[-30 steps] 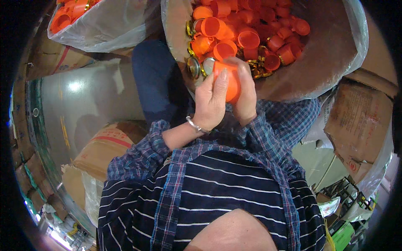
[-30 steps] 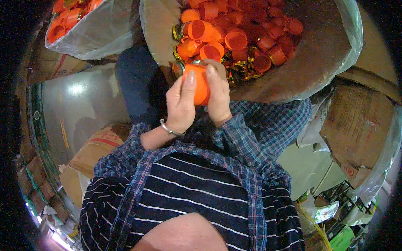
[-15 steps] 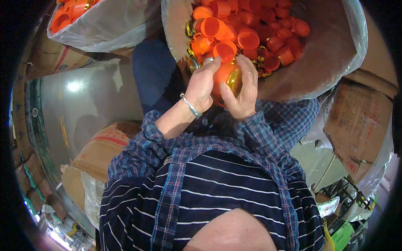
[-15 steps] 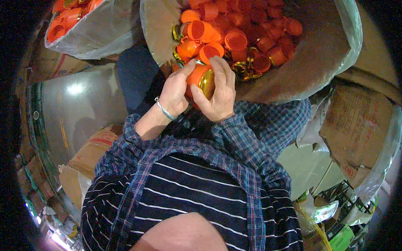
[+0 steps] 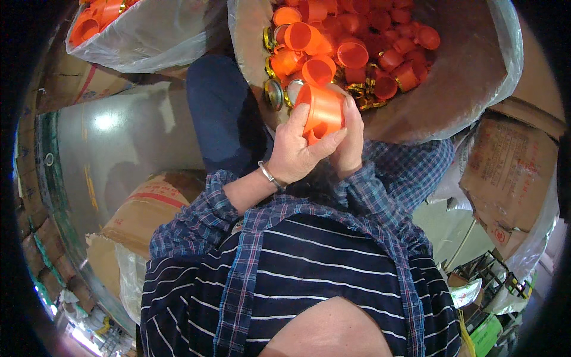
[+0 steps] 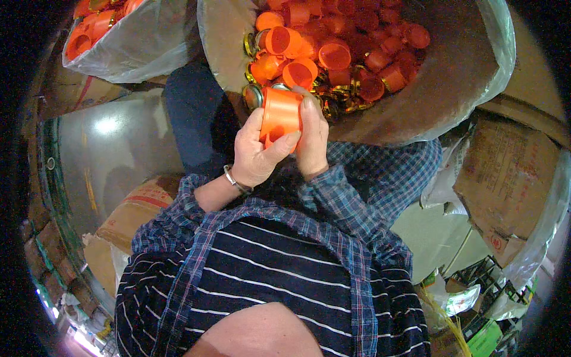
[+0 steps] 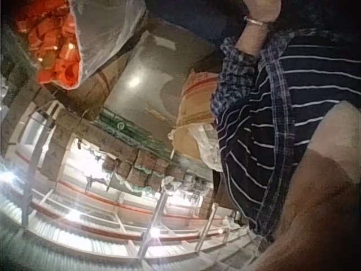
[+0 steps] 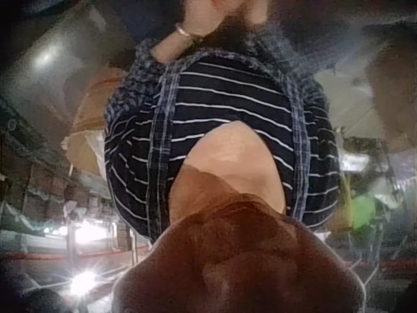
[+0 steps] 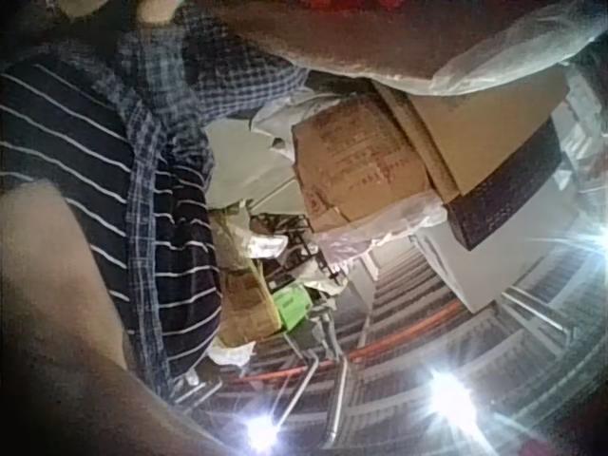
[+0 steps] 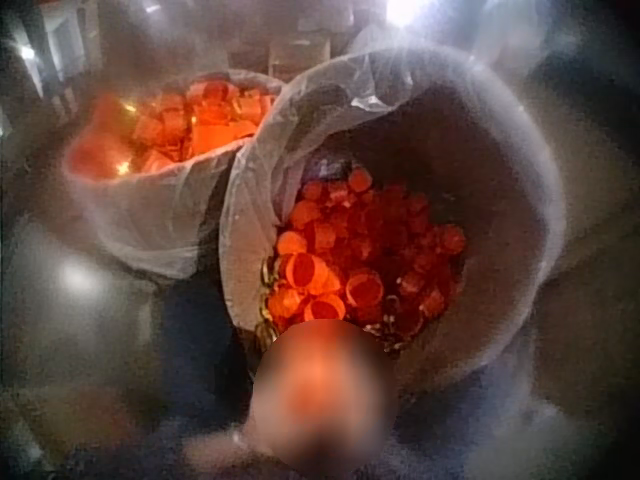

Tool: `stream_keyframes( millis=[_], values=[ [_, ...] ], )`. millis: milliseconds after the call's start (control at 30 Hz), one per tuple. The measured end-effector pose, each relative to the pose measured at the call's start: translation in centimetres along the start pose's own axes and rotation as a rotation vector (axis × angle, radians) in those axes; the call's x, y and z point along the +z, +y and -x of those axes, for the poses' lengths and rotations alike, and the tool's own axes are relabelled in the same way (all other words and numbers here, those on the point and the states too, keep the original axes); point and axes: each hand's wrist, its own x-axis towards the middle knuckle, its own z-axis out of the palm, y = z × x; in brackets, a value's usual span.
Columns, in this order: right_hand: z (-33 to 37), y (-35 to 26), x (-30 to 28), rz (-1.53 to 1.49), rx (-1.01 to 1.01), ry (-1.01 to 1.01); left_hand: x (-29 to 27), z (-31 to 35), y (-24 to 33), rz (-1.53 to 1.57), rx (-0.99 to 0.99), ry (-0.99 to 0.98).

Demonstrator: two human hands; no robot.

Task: The person sits on the floor and repeatedly picks orange plastic cups and gold metallic rings from a large bag. They fit each ring onto a cup and place the assembled unit into a second bag. The process continues with multiple items throughout the clip.

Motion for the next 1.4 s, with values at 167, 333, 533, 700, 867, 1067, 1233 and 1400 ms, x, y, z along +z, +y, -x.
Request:
stream_keyframes(
  millis=[167,333,533,700,867,1067,1233,1400],
  values=[
    [0.4,-0.1,-0.8,0.643,-0.675,-0.048,0.2,-0.6,1.5,0.506,-0.208,0.083],
    [-0.8,-1.3,-2.7,1.047,-1.049,-0.317,-1.0,-2.1,1.0,0.663,-0.529,0.057],
    [-1.3,-0.7,-2.7,0.909,-0.819,-0.323,-0.2,-1.9,0.6,0.677,-0.473,0.094],
    [0.2,0.3,-0.9,0.486,-0.543,-0.18,0.4,-0.9,1.6,0.469,-0.144,0.049],
    [0.7,-0.3,0.2,0.27,-0.394,-0.187,0.3,-0.6,1.9,0.43,-0.108,0.041],
    [0.8,-0.7,0.3,0.222,-0.323,-0.177,0.3,-0.4,1.8,0.4,-0.097,0.043],
    [0.4,-0.2,-0.1,0.118,-0.272,-0.173,0.7,-0.4,1.8,0.375,-0.097,0.061],
    [0.3,-0.5,-1.4,0.432,-0.443,-0.232,0.8,-1.1,1.6,0.511,-0.238,0.152]
  ],
)
